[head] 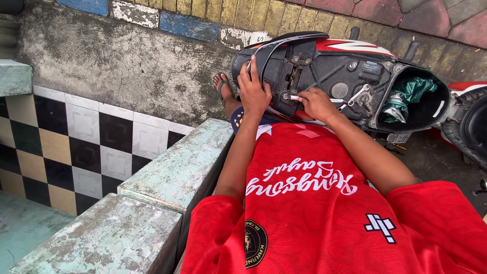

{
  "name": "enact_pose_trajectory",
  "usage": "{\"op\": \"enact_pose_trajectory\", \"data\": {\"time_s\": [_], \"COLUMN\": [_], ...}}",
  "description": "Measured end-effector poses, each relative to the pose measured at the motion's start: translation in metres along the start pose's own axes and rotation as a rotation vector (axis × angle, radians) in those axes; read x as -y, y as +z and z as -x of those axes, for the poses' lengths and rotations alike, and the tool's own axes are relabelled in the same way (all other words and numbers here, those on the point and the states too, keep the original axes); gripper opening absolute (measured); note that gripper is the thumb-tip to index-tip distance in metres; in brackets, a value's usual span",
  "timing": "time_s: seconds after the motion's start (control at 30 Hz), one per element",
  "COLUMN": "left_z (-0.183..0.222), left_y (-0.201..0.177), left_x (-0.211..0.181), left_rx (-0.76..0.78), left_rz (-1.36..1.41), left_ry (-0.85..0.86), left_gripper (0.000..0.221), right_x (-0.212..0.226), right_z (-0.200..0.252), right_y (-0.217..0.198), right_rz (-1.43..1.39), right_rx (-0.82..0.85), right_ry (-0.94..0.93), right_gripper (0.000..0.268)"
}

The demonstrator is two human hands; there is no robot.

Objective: Removing a body panel and using a wrench to work on components under the motorcycle seat.

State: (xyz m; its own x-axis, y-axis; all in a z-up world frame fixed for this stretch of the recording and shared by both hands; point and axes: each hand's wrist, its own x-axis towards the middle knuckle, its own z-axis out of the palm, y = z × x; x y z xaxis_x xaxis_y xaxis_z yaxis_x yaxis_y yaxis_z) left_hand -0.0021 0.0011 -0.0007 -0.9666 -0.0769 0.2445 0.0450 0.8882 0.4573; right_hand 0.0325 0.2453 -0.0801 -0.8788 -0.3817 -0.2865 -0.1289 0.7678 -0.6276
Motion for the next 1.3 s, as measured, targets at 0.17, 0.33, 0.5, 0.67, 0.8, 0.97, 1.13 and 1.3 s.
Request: {"op": "enact_pose_trajectory", "data": {"time_s": [0.17,0.33,0.5,0.67,0.8,0.97,1.13,1.3], "left_z": [0.001,0.001,0.000,0.002,0.001,0.004,0.040,0.096], "left_y": [0.000,0.002,-0.001,0.005,0.000,-0.012,0.016,0.097], "left_x": [0.000,0.001,-0.001,0.004,0.001,-0.015,-0.025,0.022], "left_rx": [-0.010,-0.012,-0.010,0.015,0.032,0.101,0.245,0.228], "left_rz": [0.005,-0.006,0.002,-0.022,-0.004,-0.451,-0.387,-0.308], "left_ry": [-0.004,-0.006,-0.007,-0.010,-0.012,0.042,0.366,0.582], "left_gripper": [0.090,0.092,0.093,0.093,0.093,0.103,0.063,0.042], "right_x": [-0.001,0.006,0.012,0.011,0.006,0.009,0.016,0.011], "right_z": [-0.004,0.001,0.005,0.003,0.000,-0.001,-0.003,-0.003], "right_y": [-0.011,-0.016,-0.021,-0.019,-0.017,-0.025,-0.028,-0.026], "right_rz": [-0.078,-0.090,-0.075,-0.016,-0.026,-0.069,-0.090,-0.059], "right_rx": [0.085,0.112,0.115,0.020,0.010,0.037,0.035,0.019], "right_ry": [0.002,-0.002,0.029,-0.106,-0.156,-0.167,-0.156,-0.140], "right_gripper": [0.024,0.026,0.026,0.018,0.017,0.018,0.018,0.020]}}
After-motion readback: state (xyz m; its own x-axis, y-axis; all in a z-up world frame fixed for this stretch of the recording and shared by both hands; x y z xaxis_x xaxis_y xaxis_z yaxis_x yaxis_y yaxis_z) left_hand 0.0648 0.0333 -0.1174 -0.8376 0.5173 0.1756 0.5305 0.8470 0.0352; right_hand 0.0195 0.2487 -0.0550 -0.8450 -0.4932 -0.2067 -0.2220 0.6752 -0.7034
